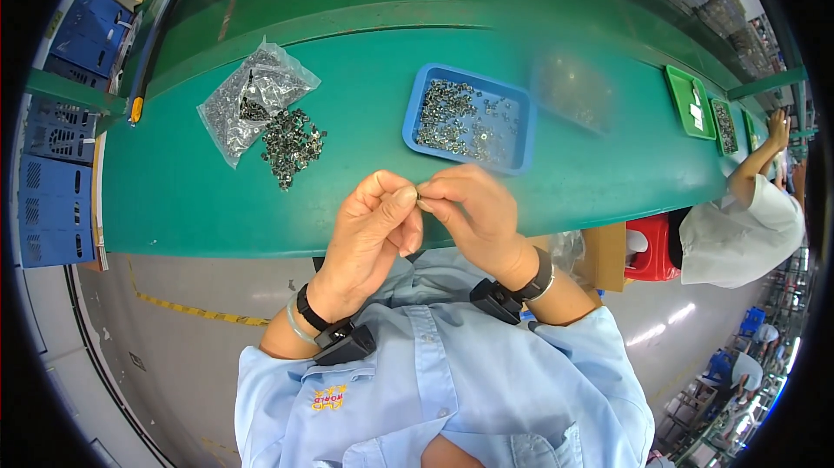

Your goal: Assembling small electronic components into housing or onto boards at a factory workstation.

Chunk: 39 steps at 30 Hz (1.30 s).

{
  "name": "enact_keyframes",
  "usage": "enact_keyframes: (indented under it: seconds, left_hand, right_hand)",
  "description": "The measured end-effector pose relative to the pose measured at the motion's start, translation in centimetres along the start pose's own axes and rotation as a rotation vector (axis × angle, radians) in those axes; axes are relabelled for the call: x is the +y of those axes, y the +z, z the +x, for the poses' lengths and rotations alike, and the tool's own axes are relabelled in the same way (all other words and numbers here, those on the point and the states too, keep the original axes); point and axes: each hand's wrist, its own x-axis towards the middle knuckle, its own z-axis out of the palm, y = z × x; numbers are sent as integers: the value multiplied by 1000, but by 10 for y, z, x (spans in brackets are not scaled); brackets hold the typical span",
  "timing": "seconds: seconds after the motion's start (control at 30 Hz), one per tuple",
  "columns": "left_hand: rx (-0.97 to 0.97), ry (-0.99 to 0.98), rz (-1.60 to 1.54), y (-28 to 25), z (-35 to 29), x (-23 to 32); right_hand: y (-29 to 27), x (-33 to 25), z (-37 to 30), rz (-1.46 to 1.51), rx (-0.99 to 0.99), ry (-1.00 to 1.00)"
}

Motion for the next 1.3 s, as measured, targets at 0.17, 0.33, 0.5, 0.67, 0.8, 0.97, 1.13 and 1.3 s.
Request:
enact_keyframes:
  seconds: [0.17, 0.33, 0.5, 0.67, 0.8, 0.97, 1.13, 1.3]
  left_hand:
    - [110, -22, 218, 5, -1, 8]
    - [50, -42, 42, 4, -1, 8]
    - [-62, -36, -82, 0, -1, -1]
    - [-96, -73, -184, 0, 0, -2]
    - [-106, -91, -170, 0, -1, -1]
    - [-146, -91, -98, -3, -1, 3]
    - [-105, -96, -4, -3, -1, 8]
    - [-21, -86, 139, -1, -1, 10]
  right_hand:
    - [-8, 5, 6, -130, -73, -118]
    - [-4, 6, 2, 17, -24, -32]
    - [-5, 0, 0, 132, -33, 67]
    - [-5, 2, -2, 172, -43, 50]
    - [-9, 3, 1, 166, -68, -17]
    - [-13, 1, 9, 130, -101, -110]
    - [-15, 0, 13, 60, -148, -165]
    - [-16, 2, 12, 28, -160, -136]
